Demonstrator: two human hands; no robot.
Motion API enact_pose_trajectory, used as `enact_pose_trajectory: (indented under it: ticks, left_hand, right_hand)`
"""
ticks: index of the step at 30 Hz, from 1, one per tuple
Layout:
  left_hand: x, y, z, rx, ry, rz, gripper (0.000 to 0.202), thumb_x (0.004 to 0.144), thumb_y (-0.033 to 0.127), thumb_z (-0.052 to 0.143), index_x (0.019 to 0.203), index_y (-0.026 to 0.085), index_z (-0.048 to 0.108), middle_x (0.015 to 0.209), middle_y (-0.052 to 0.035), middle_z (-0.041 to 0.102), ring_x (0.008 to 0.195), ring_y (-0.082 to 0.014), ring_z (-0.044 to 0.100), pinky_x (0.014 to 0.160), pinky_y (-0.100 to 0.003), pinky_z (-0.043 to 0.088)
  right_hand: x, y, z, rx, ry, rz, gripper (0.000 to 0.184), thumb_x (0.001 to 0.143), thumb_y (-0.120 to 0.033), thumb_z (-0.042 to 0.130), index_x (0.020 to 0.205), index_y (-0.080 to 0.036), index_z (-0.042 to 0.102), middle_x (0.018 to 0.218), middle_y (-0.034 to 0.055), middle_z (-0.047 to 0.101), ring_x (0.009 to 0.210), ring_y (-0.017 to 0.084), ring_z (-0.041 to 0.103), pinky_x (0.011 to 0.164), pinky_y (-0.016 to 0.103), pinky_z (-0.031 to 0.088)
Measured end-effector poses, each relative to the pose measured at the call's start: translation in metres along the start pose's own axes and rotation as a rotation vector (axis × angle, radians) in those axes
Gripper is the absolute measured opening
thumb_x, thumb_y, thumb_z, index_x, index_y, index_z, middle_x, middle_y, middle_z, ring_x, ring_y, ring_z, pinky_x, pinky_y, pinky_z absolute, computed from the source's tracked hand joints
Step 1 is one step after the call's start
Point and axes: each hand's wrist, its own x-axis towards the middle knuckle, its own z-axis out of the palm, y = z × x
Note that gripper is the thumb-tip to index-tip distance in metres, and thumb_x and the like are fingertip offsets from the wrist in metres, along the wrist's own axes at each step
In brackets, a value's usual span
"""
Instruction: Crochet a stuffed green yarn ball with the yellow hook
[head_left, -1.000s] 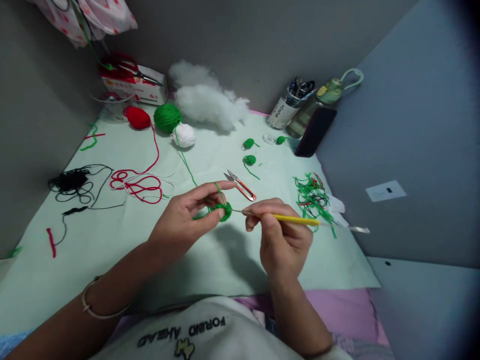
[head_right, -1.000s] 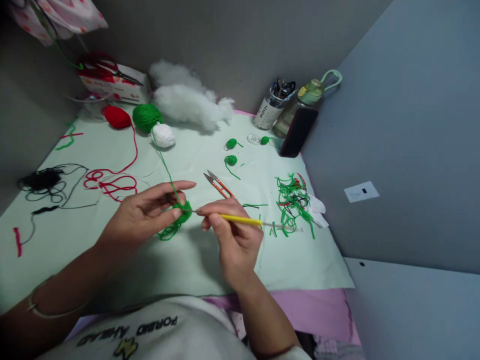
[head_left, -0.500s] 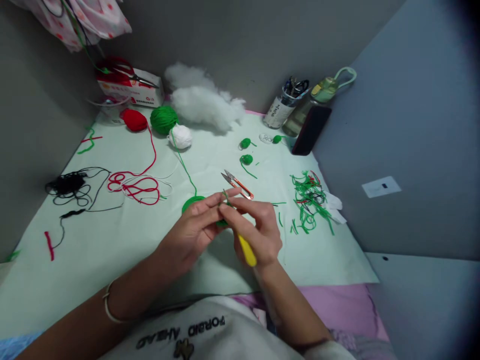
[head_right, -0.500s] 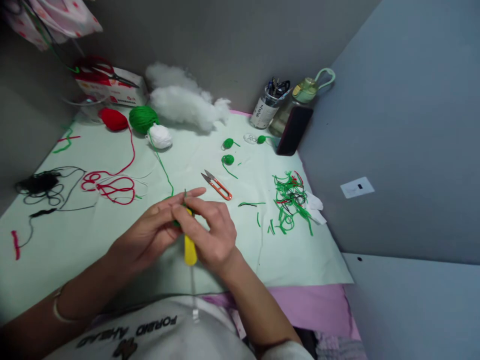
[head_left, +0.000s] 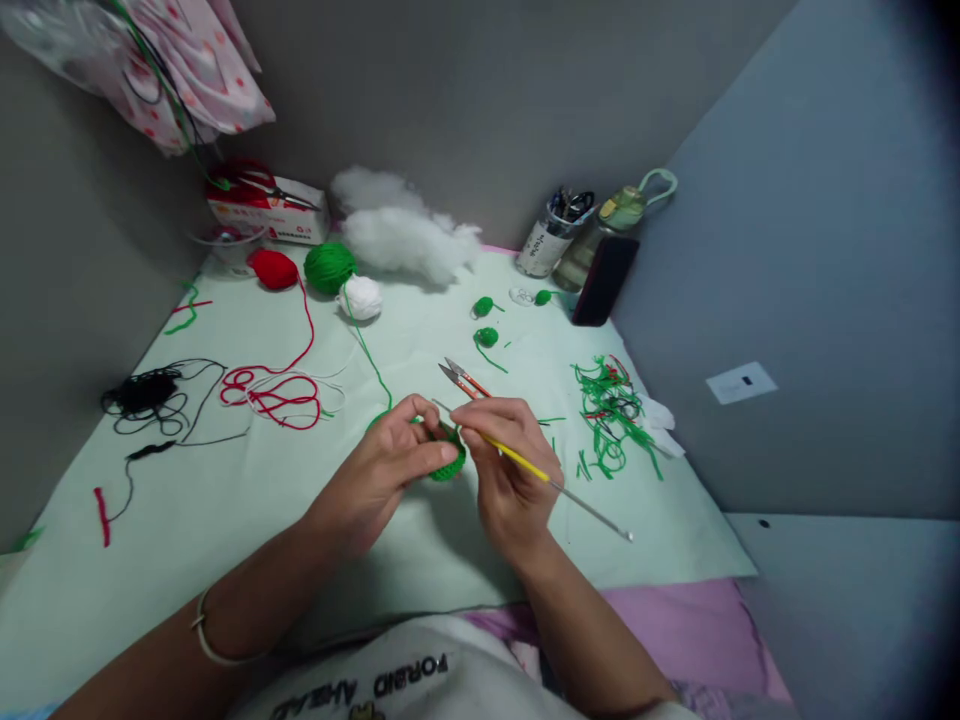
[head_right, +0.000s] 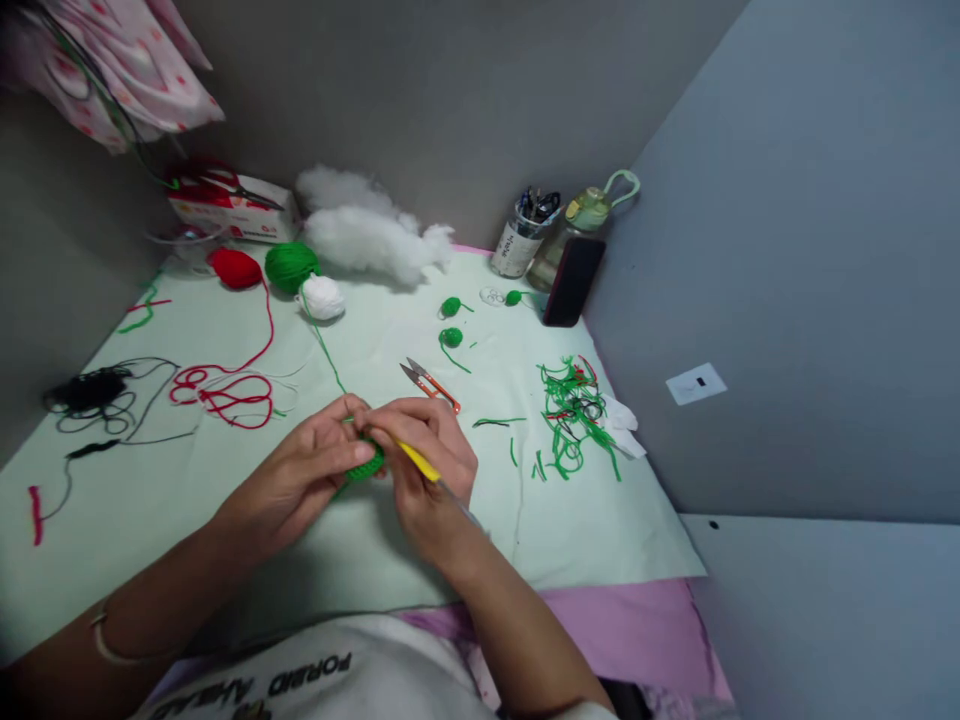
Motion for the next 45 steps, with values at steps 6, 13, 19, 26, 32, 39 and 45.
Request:
enact_pose_trajectory:
  ticks: [6, 13, 19, 26, 32, 39, 45]
  left_hand:
    - [-0.005, -0.027, -0.009, 0.128, -0.294, -0.334, 0.031, 0.068, 0.033, 0.091, 0.084, 0.017, 0.069, 0.083, -0.0004, 0.060, 0.067, -0.0124, 0.054, 0.061, -0.029, 0.057]
    - [0.002, 0.010, -0.028, -0.076, 0.049, -0.098, 0.019, 0.075, 0.028, 0.090, 0.085, 0.018, 0.077, 0.084, 0.0002, 0.060, 0.069, -0.0093, 0.057, 0.066, -0.020, 0.055]
    - [0.009, 0.030, -0.027, 0.023, 0.175, 0.135, 0.018, 0.078, 0.024, 0.089, 0.087, 0.017, 0.075, 0.088, 0.0005, 0.064, 0.077, -0.0104, 0.057, 0.072, -0.021, 0.053]
    - [0.022, 0.022, -0.009, 0.213, 0.133, 0.273, 0.018, 0.080, 0.032, 0.086, 0.086, 0.019, 0.075, 0.088, -0.0020, 0.070, 0.086, -0.0168, 0.063, 0.081, -0.028, 0.049]
    - [0.024, 0.013, -0.026, 0.363, 0.275, 0.421, 0.011, 0.083, 0.031, 0.083, 0.088, 0.023, 0.078, 0.097, -0.0027, 0.071, 0.091, -0.0195, 0.061, 0.087, -0.030, 0.048]
    - [0.011, 0.003, -0.045, 0.999, 0.239, 0.850, 0.017, 0.088, 0.017, 0.071, 0.094, 0.030, 0.080, 0.121, -0.0084, 0.074, 0.132, -0.0326, 0.057, 0.121, -0.050, 0.036]
    - [0.019, 0.040, -0.055, 0.686, 0.542, 0.568, 0.030, 0.096, 0.043, 0.065, 0.118, 0.022, 0.070, 0.094, -0.0051, 0.072, 0.084, -0.0226, 0.067, 0.085, -0.039, 0.058]
  right_hand:
    - [0.055, 0.030, -0.033, 0.016, 0.339, 0.146, 0.013, 0.097, -0.029, 0.069, 0.089, -0.022, 0.077, 0.090, 0.0014, 0.074, 0.067, 0.012, 0.060, 0.066, 0.030, 0.052]
    - [0.074, 0.076, -0.076, 0.073, 0.226, 0.405, 0.031, 0.095, -0.046, 0.060, 0.111, -0.019, 0.066, 0.081, 0.0030, 0.076, 0.072, 0.017, 0.070, 0.074, 0.034, 0.058]
    - [0.060, 0.058, -0.083, -0.464, -0.298, 0.328, 0.032, 0.090, -0.042, 0.071, 0.114, -0.021, 0.074, 0.112, 0.0119, 0.078, 0.105, 0.028, 0.072, 0.097, 0.048, 0.054]
    - [0.052, 0.026, -0.016, 0.189, -0.579, 0.369, 0.033, 0.087, -0.042, 0.079, 0.111, -0.022, 0.069, 0.096, 0.0017, 0.075, 0.083, 0.015, 0.070, 0.078, 0.031, 0.058]
    - [0.045, 0.059, 0.007, 0.109, -0.309, 0.275, 0.014, 0.087, -0.032, 0.077, 0.088, -0.020, 0.070, 0.079, 0.0002, 0.072, 0.068, 0.013, 0.067, 0.064, 0.026, 0.055]
    - [0.036, 0.074, 0.005, 0.046, -0.154, 0.152, 0.004, 0.091, -0.022, 0.068, 0.094, -0.021, 0.071, 0.094, 0.0041, 0.074, 0.083, 0.015, 0.072, 0.075, 0.029, 0.061]
    - [0.031, 0.074, 0.007, -0.016, -0.198, -0.001, 0.009, 0.095, -0.022, 0.063, 0.093, -0.023, 0.072, 0.096, 0.0072, 0.076, 0.093, 0.020, 0.072, 0.082, 0.035, 0.060]
